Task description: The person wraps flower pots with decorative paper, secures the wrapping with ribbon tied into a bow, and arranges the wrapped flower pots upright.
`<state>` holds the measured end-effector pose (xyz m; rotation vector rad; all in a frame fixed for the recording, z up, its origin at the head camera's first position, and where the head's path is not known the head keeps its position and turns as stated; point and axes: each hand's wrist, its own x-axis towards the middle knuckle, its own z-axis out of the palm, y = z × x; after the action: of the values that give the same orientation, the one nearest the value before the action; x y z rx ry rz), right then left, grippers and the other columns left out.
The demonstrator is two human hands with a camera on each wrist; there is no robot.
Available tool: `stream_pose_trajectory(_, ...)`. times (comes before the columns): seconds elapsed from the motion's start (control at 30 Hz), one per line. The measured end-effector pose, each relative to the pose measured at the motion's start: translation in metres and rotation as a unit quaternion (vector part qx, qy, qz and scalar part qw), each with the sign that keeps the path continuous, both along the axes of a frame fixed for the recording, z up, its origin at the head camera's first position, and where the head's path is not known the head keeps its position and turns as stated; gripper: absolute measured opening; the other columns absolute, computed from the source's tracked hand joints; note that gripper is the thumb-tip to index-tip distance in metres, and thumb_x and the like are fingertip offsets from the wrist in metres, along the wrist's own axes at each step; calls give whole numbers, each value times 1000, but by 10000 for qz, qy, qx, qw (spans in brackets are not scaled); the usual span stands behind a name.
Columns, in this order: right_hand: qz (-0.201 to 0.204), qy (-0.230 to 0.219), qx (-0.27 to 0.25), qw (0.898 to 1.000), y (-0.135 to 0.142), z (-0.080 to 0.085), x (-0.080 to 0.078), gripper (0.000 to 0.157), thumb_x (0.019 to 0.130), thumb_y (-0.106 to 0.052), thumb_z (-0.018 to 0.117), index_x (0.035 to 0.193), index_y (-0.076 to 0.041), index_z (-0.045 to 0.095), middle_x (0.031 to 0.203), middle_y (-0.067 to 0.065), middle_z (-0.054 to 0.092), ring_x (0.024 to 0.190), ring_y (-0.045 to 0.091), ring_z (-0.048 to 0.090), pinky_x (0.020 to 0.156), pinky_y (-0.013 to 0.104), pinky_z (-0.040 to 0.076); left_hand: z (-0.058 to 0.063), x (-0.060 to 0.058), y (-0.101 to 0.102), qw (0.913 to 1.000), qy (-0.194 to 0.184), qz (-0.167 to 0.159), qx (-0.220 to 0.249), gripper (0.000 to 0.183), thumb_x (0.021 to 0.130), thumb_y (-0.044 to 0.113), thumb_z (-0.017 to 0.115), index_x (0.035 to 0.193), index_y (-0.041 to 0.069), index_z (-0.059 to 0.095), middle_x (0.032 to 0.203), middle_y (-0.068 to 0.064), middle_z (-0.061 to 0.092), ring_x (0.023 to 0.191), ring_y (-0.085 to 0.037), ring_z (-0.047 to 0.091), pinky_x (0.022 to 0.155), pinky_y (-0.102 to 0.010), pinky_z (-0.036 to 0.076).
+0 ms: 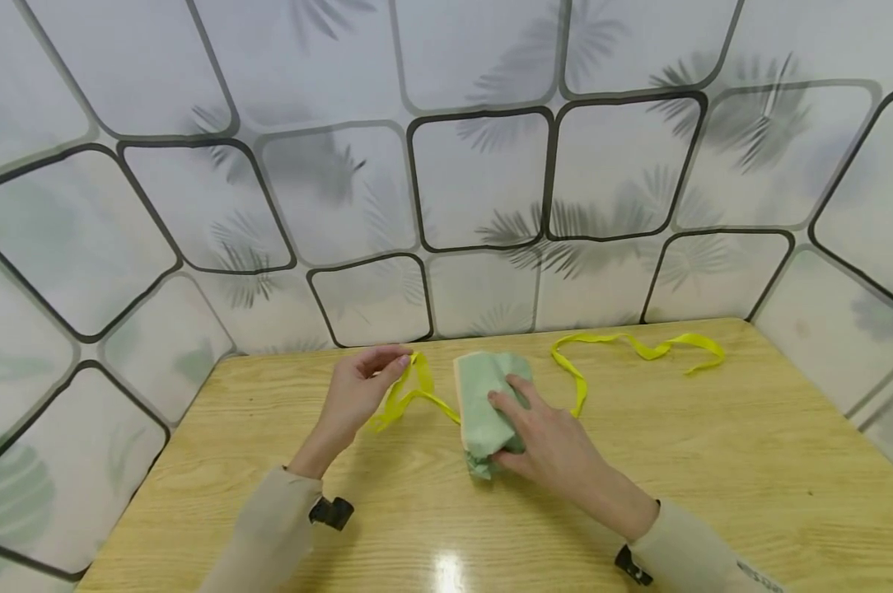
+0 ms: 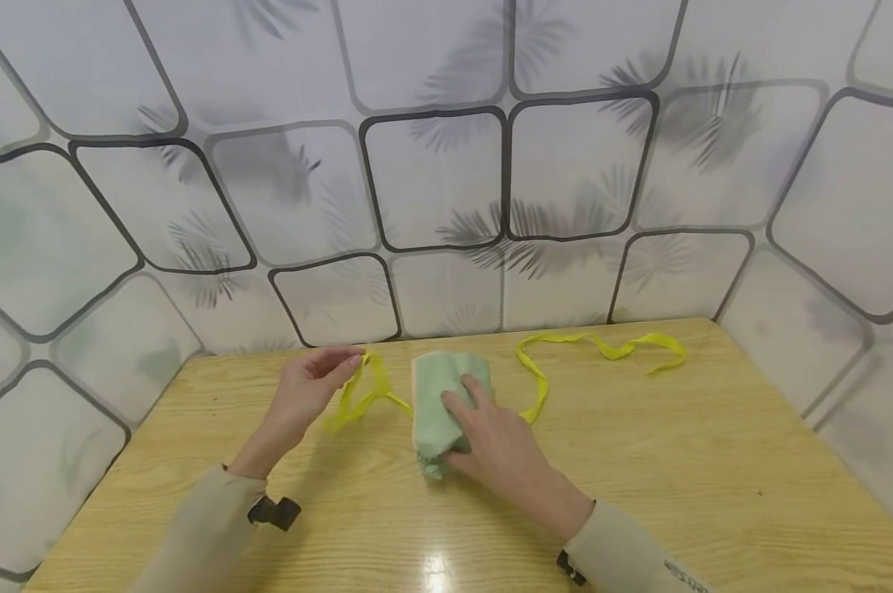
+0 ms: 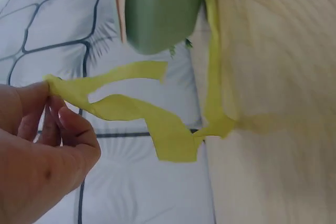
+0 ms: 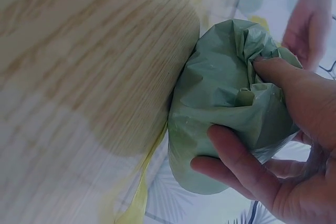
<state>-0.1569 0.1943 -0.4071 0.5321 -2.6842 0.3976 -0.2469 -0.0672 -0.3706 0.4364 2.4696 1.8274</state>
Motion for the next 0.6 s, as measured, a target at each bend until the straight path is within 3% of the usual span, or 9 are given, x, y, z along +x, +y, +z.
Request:
stream_pose_trajectory(0.1,-18,-27,-4,10000,0,0,0,73,73,-36,94,133,-15,58,142,22,54,80,22,71,47,19,45,7,-2,15,9992,309,-265,36,20,101,21,66,116,12,75,115,-10,73,96,-13,66,81,-26,54)
stream_pose_trajectory(0.2,-19,-30,13,10000,1,0,0,73,73,-36,94,132,-15,58,142,22,54,83,23,72,49,21,48,13,-5,31,9960,567,-679,100,18,101,21,66,115,12,75,124,-7,72,104,-16,66,83,-28,54)
stream_pose_trajectory(0.3,-1,-14,50,10000,1,0,1,72,73,-35,94,132,-15,58,141,22,54,79,21,71,48,22,49,16,-8,47,9884,754,-1315,48,20,103,21,64,117,13,74,136,-4,67,117,-19,65,87,-32,56)
stream_pose_trajectory(0.4,19,-39,31,10000,2,1,0,71,74,-36,93,131,-16,57,141,21,54,76,19,70,48,21,49,15,-12,59,9762,934,-1922,-381,23,104,22,61,123,14,72,139,-2,66,119,-20,64,83,-33,57)
stream_pose_trajectory(0.5,34,-43,4,10000,2,0,-1,70,73,-37,94,130,-18,57,142,20,54,77,19,70,48,21,49,8,-13,64,9662,1125,-2061,-1068,26,103,24,63,127,19,71,134,2,68,111,-16,65,79,-30,55)
stream_pose_trajectory(0.6,1,-28,22,10000,2,0,0,70,73,-36,94,131,-18,58,141,19,54,81,20,70,48,23,49,-2,-11,63,9651,1184,-1874,-1393,27,102,25,66,128,20,70,129,4,70,107,-15,66,79,-29,55)
